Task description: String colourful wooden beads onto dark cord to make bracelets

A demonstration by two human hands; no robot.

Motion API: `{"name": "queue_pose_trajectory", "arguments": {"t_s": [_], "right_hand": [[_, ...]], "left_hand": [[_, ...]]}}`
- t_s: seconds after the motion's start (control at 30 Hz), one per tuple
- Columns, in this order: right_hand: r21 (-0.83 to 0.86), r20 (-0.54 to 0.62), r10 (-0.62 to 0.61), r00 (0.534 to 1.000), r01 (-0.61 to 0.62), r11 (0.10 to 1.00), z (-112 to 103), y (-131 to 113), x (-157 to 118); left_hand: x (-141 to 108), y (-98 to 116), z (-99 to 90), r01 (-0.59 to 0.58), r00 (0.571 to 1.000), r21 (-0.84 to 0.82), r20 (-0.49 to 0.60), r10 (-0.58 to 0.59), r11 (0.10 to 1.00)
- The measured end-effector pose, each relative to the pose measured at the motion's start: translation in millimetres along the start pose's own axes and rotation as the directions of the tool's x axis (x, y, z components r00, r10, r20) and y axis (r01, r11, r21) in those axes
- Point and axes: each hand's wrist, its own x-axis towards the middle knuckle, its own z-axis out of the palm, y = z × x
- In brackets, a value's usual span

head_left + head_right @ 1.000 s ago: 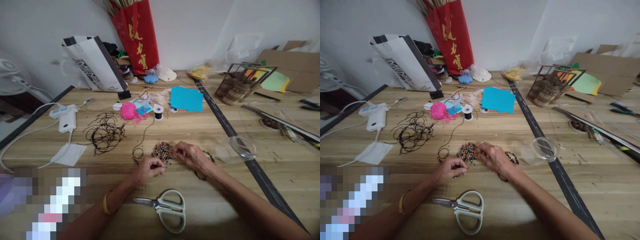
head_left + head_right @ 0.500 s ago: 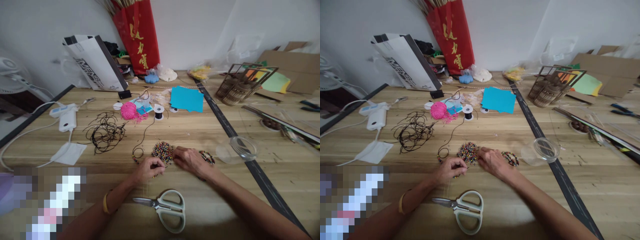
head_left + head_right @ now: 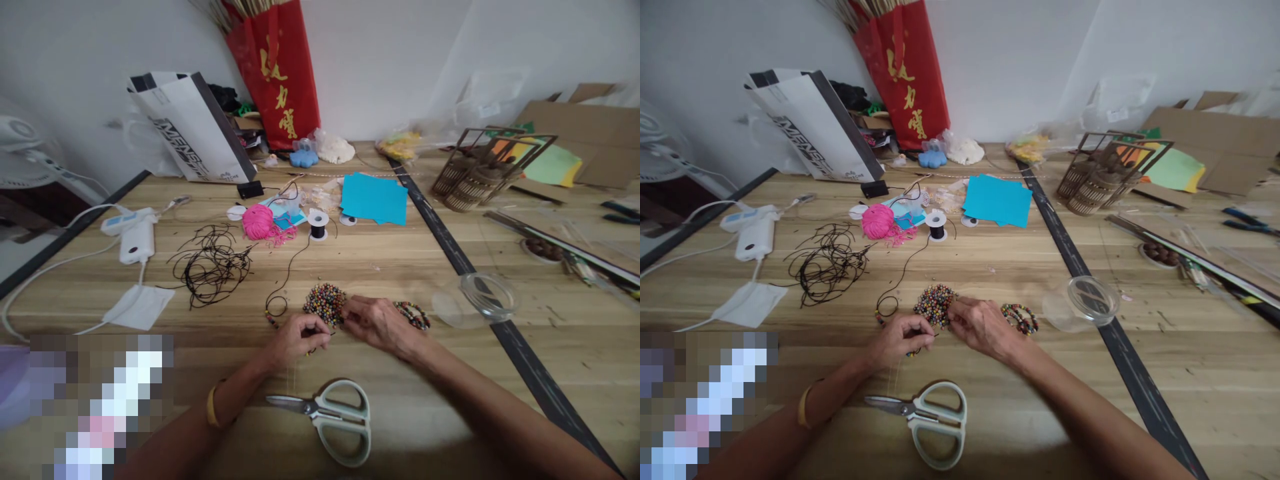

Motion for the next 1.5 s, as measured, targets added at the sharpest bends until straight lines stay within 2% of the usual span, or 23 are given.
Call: {"name": "queue_pose_trajectory", "arguments": {"t_s": [0.13,0.27,0.47,0.77,1.5], "right_hand": [[0.266,-0.057,-0.043,0.997,0.056,0.962,6,-5,-2],[0.371,-0.102,-0.074,0.992,0.107,0.922,17,-8,-3],[0.408,-0.132,-0.103,0.986,0.148,0.901,24,-5,-3],[0.437,-0.133,-0.077,0.988,0.128,0.89,31,3,-4],[0.477,-0.112,-0.076,0.991,0.121,0.87,27,-2,-4]], "left_hand": [[0,-3,-0.1,0.002,1.0,-0.007,-0.005,-0.002,1.0],[0,-4,-1.0,-0.006,1.0,0.002,-0.014,0.006,1.0],[1,-4,-1.4,-0.015,1.0,-0.018,-0.015,0.015,1.0],[1,-2,-1.1,-0.009,1.0,-0.017,-0.008,0.009,1.0],[2,-6,-1.2,-0.014,1.0,-0.01,0.009,0.014,1.0]]}}
